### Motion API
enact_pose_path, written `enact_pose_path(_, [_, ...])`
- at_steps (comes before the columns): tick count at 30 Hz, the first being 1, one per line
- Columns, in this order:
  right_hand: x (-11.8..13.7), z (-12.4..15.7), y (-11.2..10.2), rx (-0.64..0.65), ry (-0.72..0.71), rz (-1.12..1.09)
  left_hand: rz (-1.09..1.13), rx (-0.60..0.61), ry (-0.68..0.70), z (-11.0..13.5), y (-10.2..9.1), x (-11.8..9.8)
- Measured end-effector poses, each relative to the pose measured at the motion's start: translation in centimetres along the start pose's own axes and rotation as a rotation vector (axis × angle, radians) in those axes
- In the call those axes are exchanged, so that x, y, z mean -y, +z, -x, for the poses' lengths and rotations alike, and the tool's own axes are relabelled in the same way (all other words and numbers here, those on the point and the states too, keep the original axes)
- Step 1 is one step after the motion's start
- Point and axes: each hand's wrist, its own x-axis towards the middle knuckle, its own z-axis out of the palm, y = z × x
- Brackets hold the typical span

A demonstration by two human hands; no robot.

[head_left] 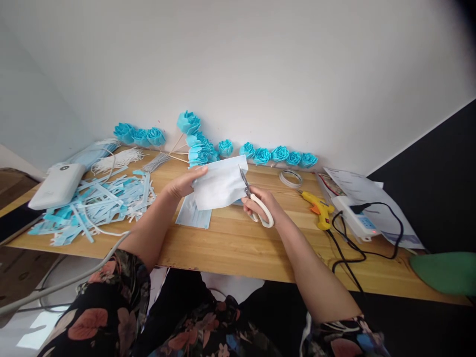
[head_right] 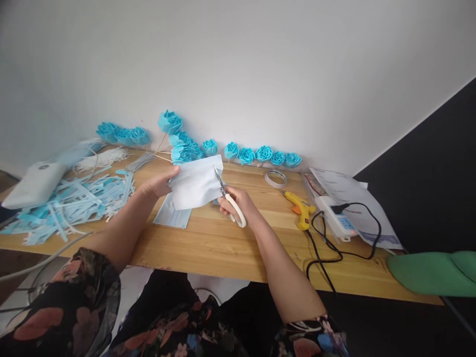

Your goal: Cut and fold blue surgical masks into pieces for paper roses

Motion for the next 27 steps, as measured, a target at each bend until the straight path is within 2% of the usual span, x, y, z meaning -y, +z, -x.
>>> enact_pose_path(2, [0.2,0.0,0.1,0.005,0.008,0.024,0.002,0.170,-0.147,0.0,0.0,-0.1])
enact_pose_path(3, [0.2,0.0,0.1,0.006,0.010,0.033,-0.005,0.207,-0.183,-0.1,0.0,-0.2])
enact_pose_path(4, [0.2,0.0,0.1,0.008,0.010,0.040,-0.017,0.194,-0.181,-0.2,0.2,-0.2])
enact_pose_path(11, [0.1,0.0,0.2,-0.019,0.017,0.042,-0.041,-0.082,-0.025,-0.3,2.6,0.1])
enact_pose_path(15, [0.3,-0.1,0.4,-0.005,0.022,0.024,0.013,-0.193,-0.016,-0.3,3.9,0.2])
enact_pose_path(19, [0.5,-0.2,0.4,0.044,0.046,-0.049,0.010,-0.280,0.008,-0.4,4.2,0.4])
enact_pose_path(23, [-0.3,-0.5,0.0,0.110,0.032,-0.114,0.061,-0.356,0.047,-0.7,3.9,0.8])
enact_pose_path(27, [-1.0,-0.5,0.0,0.100,0.021,-0.163,0.063,-0.400,0.077,-0.7,3.9,0.9])
